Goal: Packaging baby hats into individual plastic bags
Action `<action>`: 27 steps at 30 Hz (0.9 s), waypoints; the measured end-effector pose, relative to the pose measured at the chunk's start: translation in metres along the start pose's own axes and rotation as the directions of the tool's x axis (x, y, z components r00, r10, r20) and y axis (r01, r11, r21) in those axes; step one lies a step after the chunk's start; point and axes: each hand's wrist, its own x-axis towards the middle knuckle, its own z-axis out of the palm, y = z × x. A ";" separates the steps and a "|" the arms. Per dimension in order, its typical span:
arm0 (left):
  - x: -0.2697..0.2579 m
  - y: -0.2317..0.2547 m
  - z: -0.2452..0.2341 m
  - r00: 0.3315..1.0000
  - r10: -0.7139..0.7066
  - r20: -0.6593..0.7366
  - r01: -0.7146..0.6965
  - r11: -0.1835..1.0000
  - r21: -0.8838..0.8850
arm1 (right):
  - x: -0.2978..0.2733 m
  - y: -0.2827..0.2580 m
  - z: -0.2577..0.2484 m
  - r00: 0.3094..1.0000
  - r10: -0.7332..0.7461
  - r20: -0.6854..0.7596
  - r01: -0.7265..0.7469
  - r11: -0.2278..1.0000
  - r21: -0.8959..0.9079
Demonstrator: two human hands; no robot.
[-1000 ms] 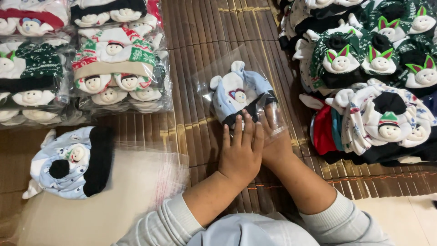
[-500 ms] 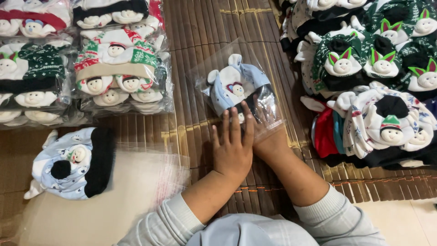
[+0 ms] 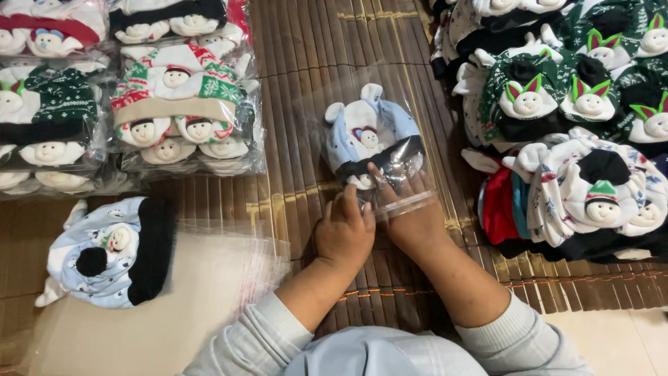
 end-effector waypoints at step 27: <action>0.013 -0.006 -0.010 0.847 -0.393 0.358 0.473 0.865 -0.168 | 0.000 -0.026 0.007 0.997 0.009 -0.075 -0.009 1.000 0.003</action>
